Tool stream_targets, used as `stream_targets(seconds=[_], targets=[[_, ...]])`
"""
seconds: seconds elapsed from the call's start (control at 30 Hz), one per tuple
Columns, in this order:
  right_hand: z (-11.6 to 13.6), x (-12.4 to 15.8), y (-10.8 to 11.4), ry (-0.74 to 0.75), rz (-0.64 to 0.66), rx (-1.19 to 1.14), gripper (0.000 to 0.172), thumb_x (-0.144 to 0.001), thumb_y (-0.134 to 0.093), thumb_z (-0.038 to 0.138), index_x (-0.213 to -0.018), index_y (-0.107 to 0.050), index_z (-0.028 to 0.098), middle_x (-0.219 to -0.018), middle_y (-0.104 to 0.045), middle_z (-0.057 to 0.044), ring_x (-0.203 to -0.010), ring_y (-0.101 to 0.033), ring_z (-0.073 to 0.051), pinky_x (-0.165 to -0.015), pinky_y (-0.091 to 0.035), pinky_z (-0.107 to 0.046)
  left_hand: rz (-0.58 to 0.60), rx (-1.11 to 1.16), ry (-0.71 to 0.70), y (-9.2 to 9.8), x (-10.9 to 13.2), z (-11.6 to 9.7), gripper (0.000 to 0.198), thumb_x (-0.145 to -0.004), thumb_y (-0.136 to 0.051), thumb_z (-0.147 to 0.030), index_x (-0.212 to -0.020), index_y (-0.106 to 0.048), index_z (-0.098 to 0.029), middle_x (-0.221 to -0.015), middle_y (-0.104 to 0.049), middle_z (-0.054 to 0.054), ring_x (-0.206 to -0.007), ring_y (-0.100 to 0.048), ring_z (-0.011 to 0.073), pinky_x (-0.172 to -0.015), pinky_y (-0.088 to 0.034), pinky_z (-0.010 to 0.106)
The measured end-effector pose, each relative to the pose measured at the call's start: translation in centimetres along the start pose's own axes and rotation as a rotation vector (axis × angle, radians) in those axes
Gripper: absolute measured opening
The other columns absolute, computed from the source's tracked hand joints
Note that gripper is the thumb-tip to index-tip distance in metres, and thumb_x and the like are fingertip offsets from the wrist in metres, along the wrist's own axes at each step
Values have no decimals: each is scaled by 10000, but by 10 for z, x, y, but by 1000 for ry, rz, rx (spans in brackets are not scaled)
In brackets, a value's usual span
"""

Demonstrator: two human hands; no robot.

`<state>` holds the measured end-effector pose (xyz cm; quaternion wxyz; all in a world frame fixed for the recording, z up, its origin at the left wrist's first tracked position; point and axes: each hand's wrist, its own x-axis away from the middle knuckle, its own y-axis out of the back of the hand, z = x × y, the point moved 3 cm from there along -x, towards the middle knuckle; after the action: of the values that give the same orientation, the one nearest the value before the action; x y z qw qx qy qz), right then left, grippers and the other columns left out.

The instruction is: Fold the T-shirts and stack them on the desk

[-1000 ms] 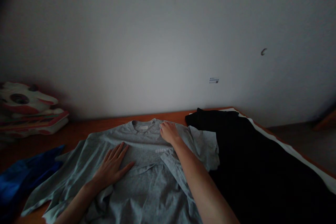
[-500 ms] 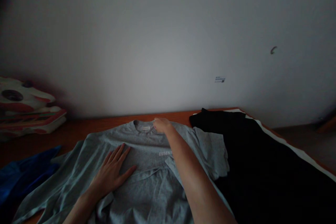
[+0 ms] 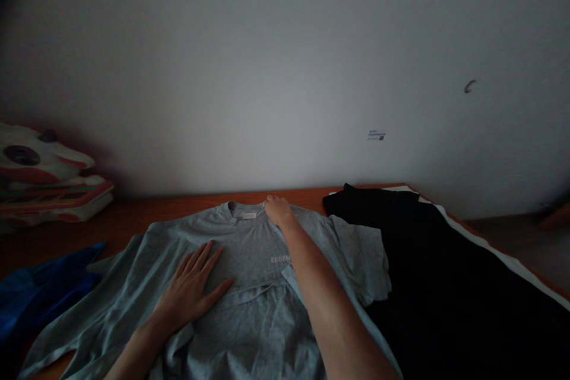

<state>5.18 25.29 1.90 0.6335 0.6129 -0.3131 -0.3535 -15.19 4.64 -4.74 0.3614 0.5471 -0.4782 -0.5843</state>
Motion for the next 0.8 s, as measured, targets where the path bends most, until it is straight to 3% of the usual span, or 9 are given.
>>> stream_targets(seconds=[0.13, 0.23, 0.37, 0.47, 0.57, 0.63, 0.7, 0.8], targets=[[-15, 9, 1, -74, -48, -49, 298, -996, -487, 262, -1253, -626, 198, -1296, -627, -137, -1190, -607, -268, -969, -479, -369, -16, 92, 106, 10, -14, 5, 704, -882, -487, -666, -1392, -545, -185, -1497, -523, 169, -1357, -511, 354, -1124, -399, 543], [-30, 16, 2, -117, -59, -80, 301, -1006, -473, 285, -1261, -607, 198, -1293, -634, -127, -1208, -595, -254, -975, -468, -349, -9, 143, 123, 21, -47, 11, 499, -964, -409, -473, -1314, -578, -160, -1333, -634, 155, -1201, -623, 300, -1051, -475, 456], [-42, 26, -4, -130, -24, -124, 344, -1016, -438, 312, -1302, -592, 198, -1345, -632, -124, -1253, -576, -249, -1020, -438, -353, 128, 133, 29, 16, -102, 14, 443, -984, -337, -330, -1321, -575, -167, -1326, -660, 141, -1259, -594, 265, -1110, -410, 422], [-47, 35, -19, -137, 15, -153, 463, -1033, -376, 413, -1406, -523, 181, -1465, -549, -141, -1349, -506, -257, -1088, -388, -394, 181, 116, 70, 0, -127, 20, 496, -979, -354, -445, -1351, -570, -198, -1429, -604, 148, -1340, -536, 315, -1110, -398, 514], [-52, 46, -35, -159, 40, -166, 588, -1034, -307, 507, -1516, -394, 181, -1617, -336, -139, -1486, -314, -276, -1175, -263, -489, 202, 75, 157, -15, -131, 27, 581, -948, -383, -533, -1414, -525, -218, -1538, -487, 158, -1417, -425, 410, -1082, -347, 684], [-55, 54, -41, -176, 11, -162, 607, -1035, -282, 519, -1540, -351, 190, -1654, -246, -129, -1518, -235, -274, -1200, -196, -510, 180, 51, 183, -18, -126, 27, 598, -954, -376, -499, -1459, -475, -195, -1592, -406, 157, -1472, -329, 411, -1129, -269, 698], [-56, 61, -40, -203, -88, -141, 554, -1045, -279, 472, -1512, -397, 199, -1631, -306, -128, -1489, -294, -265, -1195, -219, -469, 119, 31, 163, -15, -119, 22, 570, -968, -351, -431, -1451, -480, -157, -1602, -390, 158, -1488, -311, 377, -1182, -244, 624], [-54, 67, -31, -231, -200, -112, 441, -1048, -287, 346, -1362, -561, 201, -1443, -545, -145, -1340, -480, -268, -1128, -326, -412, 5, 35, -2, 0, -104, 4, 480, -975, -341, -376, -1327, -593, -170, -1495, -535, 146, -1386, -475, 328, -1162, -345, 527]])
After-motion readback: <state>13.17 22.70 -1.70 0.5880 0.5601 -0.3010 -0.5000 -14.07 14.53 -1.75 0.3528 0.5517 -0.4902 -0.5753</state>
